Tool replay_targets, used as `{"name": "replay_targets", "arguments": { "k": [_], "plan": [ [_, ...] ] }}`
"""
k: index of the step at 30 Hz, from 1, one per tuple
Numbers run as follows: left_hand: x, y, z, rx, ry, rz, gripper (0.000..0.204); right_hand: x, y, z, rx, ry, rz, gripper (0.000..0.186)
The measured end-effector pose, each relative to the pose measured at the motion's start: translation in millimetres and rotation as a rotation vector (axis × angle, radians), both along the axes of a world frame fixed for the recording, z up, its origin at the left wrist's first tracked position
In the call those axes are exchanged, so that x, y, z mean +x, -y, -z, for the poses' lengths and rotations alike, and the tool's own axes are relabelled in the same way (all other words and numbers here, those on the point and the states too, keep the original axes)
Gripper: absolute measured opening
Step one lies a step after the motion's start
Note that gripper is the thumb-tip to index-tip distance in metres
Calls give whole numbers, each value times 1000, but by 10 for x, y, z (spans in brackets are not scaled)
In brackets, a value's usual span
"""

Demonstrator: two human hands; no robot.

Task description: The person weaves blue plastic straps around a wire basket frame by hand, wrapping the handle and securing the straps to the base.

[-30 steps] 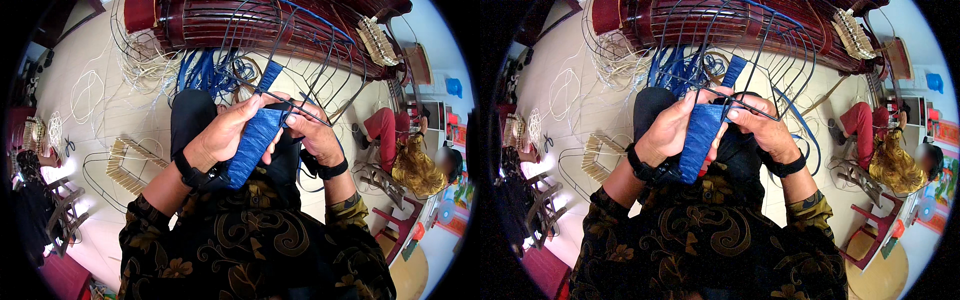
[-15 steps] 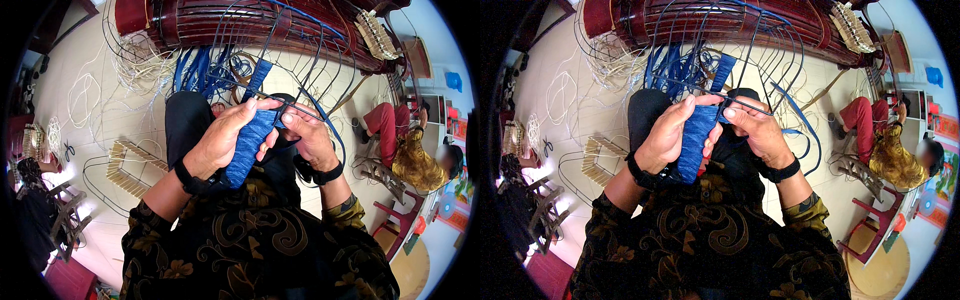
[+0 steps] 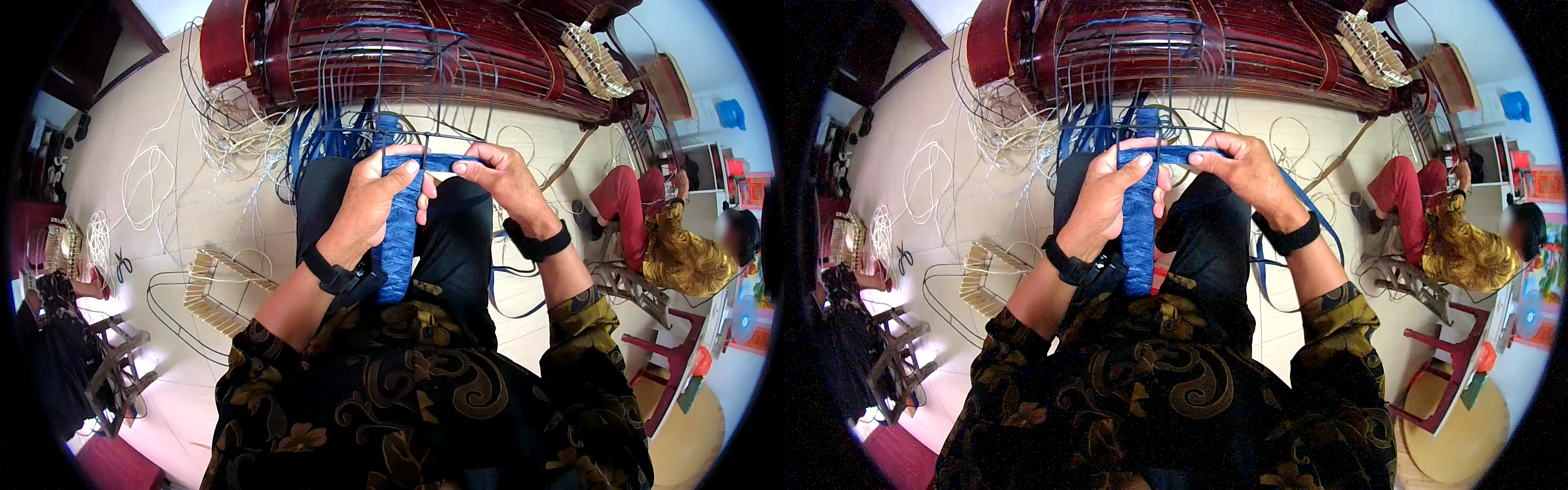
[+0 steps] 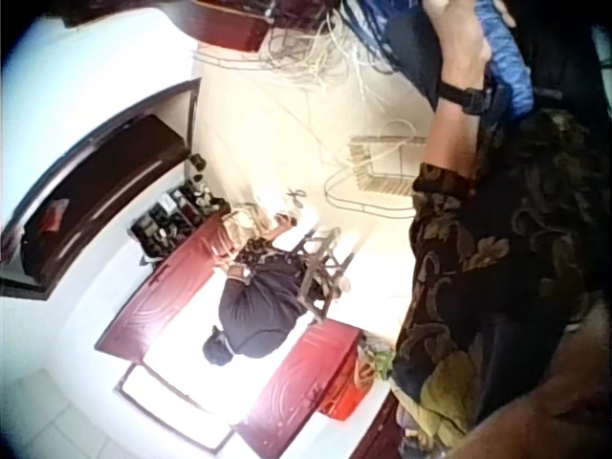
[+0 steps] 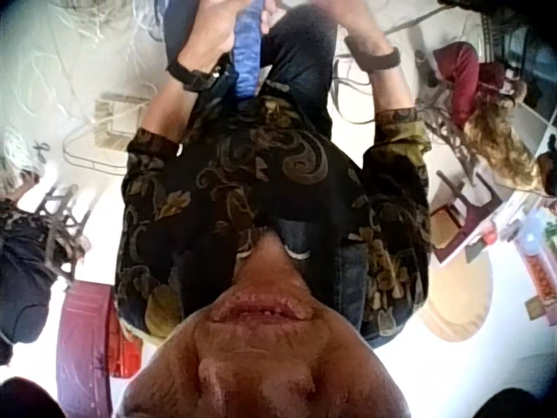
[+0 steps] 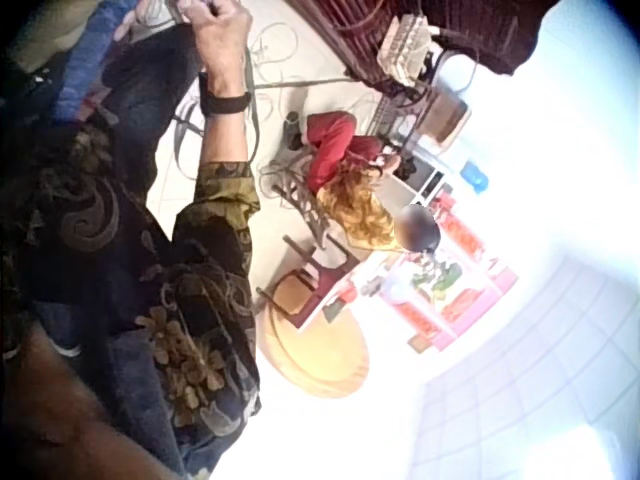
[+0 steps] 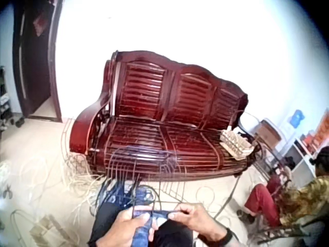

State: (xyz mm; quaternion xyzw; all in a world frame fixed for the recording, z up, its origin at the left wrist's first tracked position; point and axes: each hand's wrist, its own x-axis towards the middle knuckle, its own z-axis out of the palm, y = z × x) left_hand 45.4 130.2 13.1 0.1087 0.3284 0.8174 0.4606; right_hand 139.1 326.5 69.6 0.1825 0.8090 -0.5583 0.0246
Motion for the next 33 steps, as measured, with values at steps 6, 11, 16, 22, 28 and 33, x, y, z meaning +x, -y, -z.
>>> {"name": "replay_targets", "arguments": {
  "k": [6, 11, 16, 22, 28, 33],
  "plan": [
    [136, -46, -2, -32, -44, -40, 25, 136, -479, -98, 204, -35, -68, 19],
    [252, -139, -41, -38, -84, -36, 14, 210, -726, -492, 276, -13, -171, 22],
    [427, -130, -71, -78, -103, -17, 12, 490, -673, -610, 200, 56, -138, 28],
    [575, -20, -47, -17, -46, 30, 29, 882, -408, -582, 165, 25, 32, 26],
    [647, -52, -10, -67, -108, 18, 28, 1047, -70, -763, 50, -30, 124, 25],
    [651, -127, 29, -83, -108, 28, 29, 924, 341, -922, 22, -70, 135, 21]
  ]
}}
